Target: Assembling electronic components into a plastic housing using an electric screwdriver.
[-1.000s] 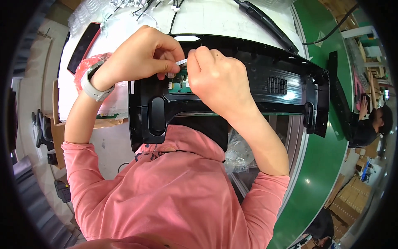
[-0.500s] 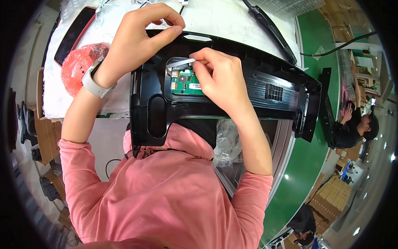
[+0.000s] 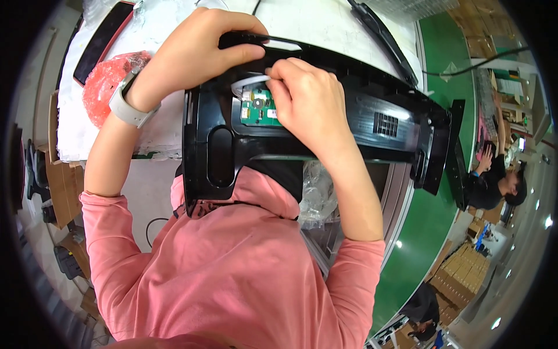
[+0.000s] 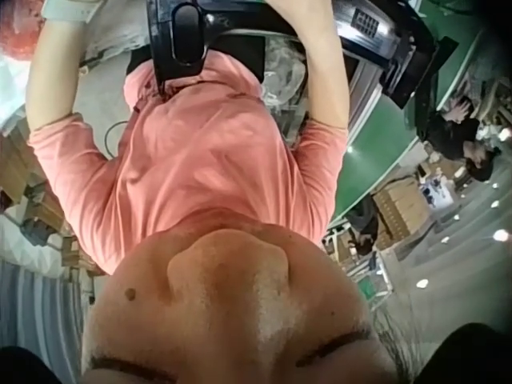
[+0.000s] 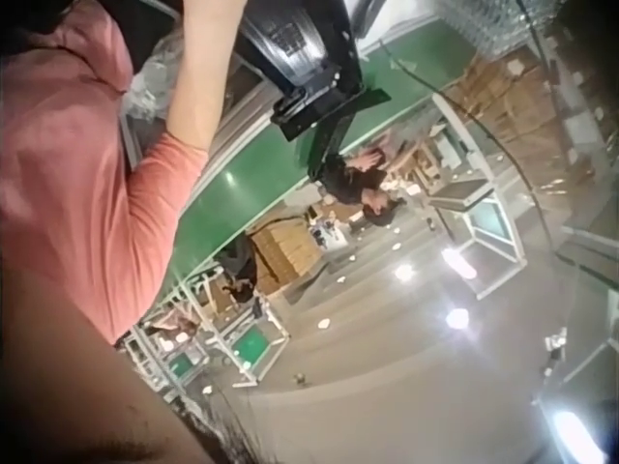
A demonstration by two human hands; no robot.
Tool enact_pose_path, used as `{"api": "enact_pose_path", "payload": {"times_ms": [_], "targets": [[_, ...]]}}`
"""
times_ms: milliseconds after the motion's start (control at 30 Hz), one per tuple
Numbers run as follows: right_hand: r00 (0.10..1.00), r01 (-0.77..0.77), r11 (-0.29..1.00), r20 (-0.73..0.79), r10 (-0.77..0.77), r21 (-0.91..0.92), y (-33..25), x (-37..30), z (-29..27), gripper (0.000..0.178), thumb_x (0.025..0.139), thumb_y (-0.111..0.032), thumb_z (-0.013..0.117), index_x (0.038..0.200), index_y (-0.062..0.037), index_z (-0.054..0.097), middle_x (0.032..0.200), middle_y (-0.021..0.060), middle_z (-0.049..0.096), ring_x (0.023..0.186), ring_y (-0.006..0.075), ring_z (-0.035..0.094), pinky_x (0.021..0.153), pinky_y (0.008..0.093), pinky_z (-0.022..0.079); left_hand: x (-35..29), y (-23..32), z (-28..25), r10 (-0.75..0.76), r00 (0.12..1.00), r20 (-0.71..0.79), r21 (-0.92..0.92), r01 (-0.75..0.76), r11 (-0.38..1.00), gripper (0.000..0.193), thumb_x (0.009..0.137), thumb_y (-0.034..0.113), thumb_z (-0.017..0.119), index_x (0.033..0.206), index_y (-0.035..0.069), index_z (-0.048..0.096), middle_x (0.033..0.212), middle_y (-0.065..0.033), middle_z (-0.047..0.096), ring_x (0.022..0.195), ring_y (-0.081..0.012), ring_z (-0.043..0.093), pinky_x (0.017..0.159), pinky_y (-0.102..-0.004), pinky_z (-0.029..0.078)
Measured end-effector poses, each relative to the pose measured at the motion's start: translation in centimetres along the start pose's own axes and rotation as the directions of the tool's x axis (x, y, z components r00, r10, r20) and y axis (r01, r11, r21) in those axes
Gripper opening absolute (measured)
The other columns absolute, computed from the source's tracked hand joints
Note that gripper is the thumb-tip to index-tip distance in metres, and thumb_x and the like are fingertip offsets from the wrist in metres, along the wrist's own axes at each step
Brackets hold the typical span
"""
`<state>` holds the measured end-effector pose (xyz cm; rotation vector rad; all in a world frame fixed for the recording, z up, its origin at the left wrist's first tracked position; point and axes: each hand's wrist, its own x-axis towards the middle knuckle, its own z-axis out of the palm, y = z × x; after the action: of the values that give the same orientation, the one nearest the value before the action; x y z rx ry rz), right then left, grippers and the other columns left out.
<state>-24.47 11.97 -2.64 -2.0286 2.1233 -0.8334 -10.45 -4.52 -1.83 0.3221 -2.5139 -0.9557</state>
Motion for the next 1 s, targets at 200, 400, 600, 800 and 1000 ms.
{"api": "enact_pose_path", "payload": {"times_ms": [200,400,600,800,1000], "targets": [[0.987,-0.159,0.985,-0.010,0.160,0.069,0.3,-1.5,-1.0,0.008,0.083,-0.004,0.071,0.089,0.0009,0.069,0.074,0.0087,0.065,0.052,0.0131,0.052,0.051,0.0254,0.041,0.4,2.0,-1.1,0.000,1.000,0.026,0.023,0.000,1.000,0.017,0.082,0.013,0.067,0.088,-0.002,0.071,0.074,-0.0215,0.066,0.071,-0.0374,0.066,0.069,-0.0387,0.052],[0.951,-0.304,0.951,-0.046,0.307,0.061,-0.5,-6.7,-4.2,0.009,0.078,-0.006,0.075,0.083,-0.0011,0.069,0.068,0.0076,0.059,0.050,0.0190,0.052,0.048,0.0264,0.041,-0.1,2.6,-0.7,-0.021,1.000,-0.018,0.073,0.022,0.997,0.019,0.081,0.015,0.066,0.088,-0.002,0.072,0.079,-0.0248,0.065,0.076,-0.0398,0.065,0.070,-0.0411,0.052],[0.994,-0.081,0.966,-0.093,0.060,-0.247,-1.2,-7.9,-2.4,0.011,0.077,-0.006,0.075,0.075,-0.0020,0.066,0.063,0.0079,0.053,0.049,0.0214,0.054,0.045,0.0300,0.041,-0.3,2.6,-0.5,0.003,1.000,-0.023,0.065,-0.001,0.998,0.018,0.080,0.014,0.066,0.087,-0.002,0.072,0.078,-0.0246,0.065,0.075,-0.0401,0.065,0.069,-0.0418,0.051],[0.975,0.220,0.916,0.103,-0.196,-0.337,-4.4,-9.5,-4.1,0.019,0.073,-0.007,0.071,0.064,-0.0056,0.054,0.061,0.0052,0.042,0.051,0.0192,0.055,0.045,0.0335,0.044,-0.1,2.7,-0.4,0.027,0.998,-0.052,0.138,-0.020,0.990,0.016,0.079,0.013,0.068,0.084,-0.003,0.071,0.076,-0.0244,0.064,0.073,-0.0404,0.064,0.068,-0.0421,0.051],[0.938,0.282,0.930,0.269,-0.217,-0.237,-6.4,-15.0,-5.8,0.023,0.071,-0.007,0.076,0.064,-0.0081,0.054,0.061,0.0044,0.043,0.045,0.0203,0.047,0.041,0.0331,0.037,-0.5,4.0,0.0,-0.005,0.997,-0.079,0.216,0.022,0.976,0.015,0.078,0.012,0.068,0.083,-0.003,0.071,0.075,-0.0243,0.064,0.073,-0.0401,0.064,0.068,-0.0420,0.051]]}}
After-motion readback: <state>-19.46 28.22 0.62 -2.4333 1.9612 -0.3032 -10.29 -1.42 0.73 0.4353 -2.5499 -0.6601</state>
